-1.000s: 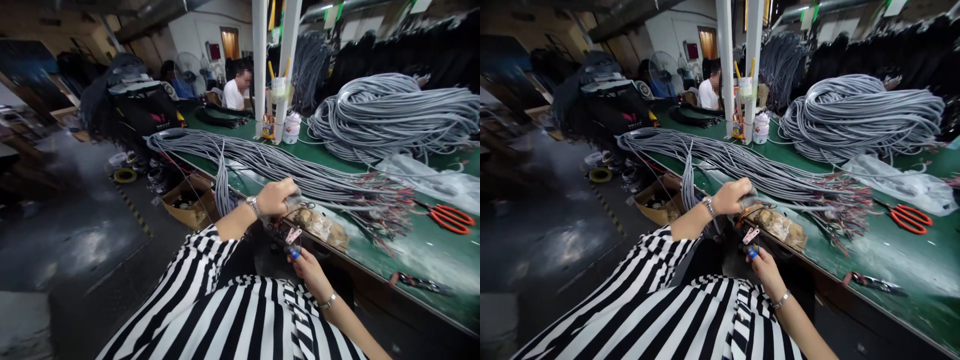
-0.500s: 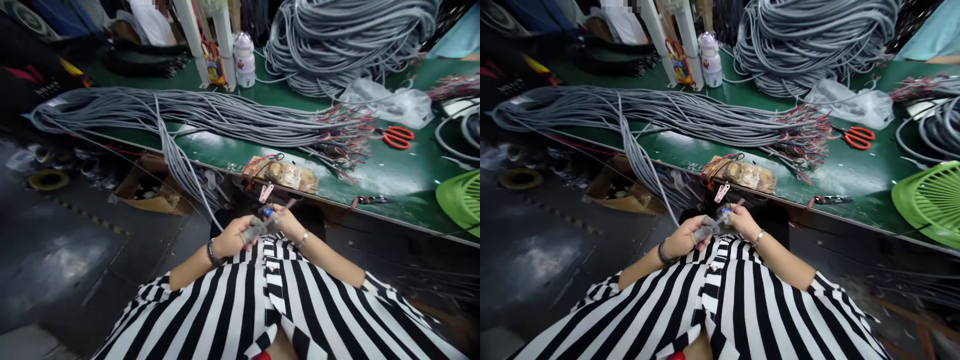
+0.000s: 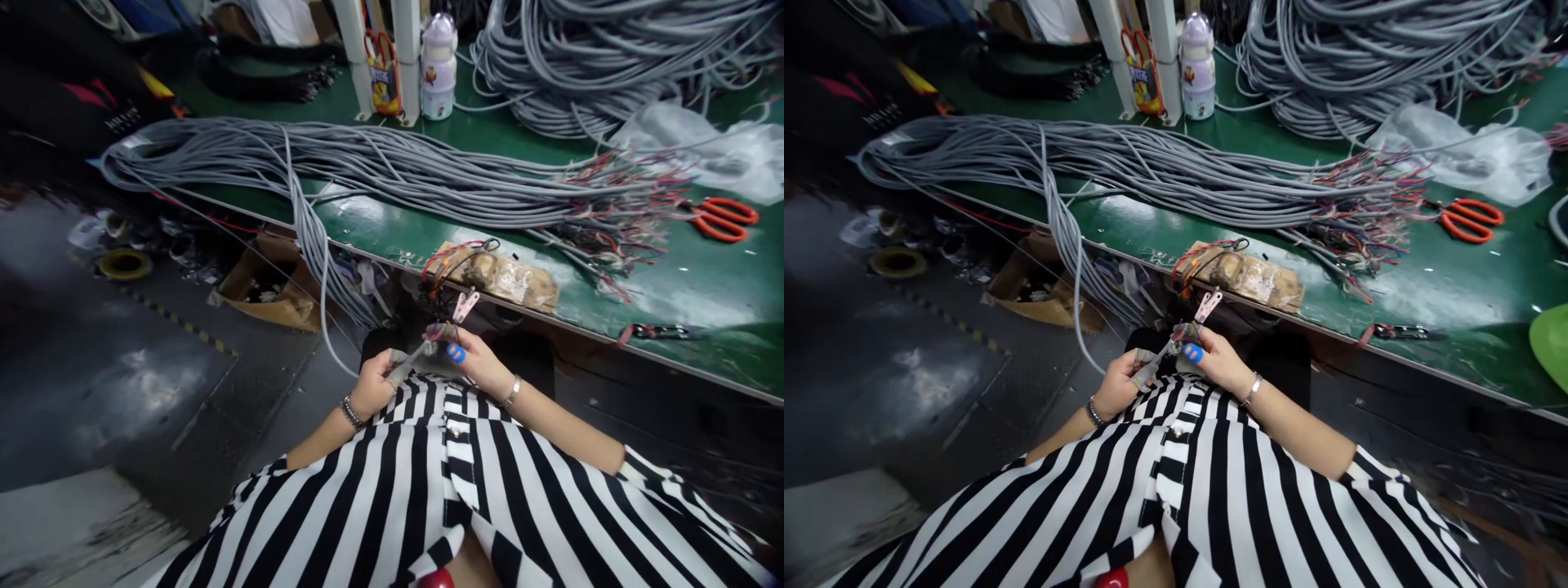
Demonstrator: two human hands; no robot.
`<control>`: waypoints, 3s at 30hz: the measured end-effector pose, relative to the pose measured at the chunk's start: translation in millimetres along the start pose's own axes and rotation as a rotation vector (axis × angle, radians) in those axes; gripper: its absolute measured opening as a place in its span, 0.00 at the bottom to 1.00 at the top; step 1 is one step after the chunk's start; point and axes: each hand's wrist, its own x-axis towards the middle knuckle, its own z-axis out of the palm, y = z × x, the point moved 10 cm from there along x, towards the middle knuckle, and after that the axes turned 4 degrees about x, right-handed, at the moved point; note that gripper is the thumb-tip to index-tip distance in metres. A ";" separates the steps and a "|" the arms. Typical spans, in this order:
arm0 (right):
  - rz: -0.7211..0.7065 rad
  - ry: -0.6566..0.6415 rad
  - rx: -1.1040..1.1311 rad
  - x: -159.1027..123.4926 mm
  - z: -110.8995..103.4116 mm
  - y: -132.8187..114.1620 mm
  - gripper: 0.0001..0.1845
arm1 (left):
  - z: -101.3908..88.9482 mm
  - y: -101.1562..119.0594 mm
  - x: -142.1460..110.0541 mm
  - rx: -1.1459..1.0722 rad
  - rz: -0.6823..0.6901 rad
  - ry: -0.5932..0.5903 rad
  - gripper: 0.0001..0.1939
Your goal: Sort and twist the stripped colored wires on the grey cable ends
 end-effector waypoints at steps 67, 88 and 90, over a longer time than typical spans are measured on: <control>-0.113 0.134 -0.456 -2.7 3.4 -15.7 0.30 | 8.7 24.7 5.4 -0.243 -0.078 0.027 0.18; 0.385 0.095 0.479 -3.7 21.0 38.5 0.22 | 19.1 4.1 4.6 -0.563 -0.139 0.057 0.23; 0.361 0.156 0.428 -3.6 13.2 39.0 0.22 | 17.6 3.7 5.8 -0.603 -0.149 0.084 0.23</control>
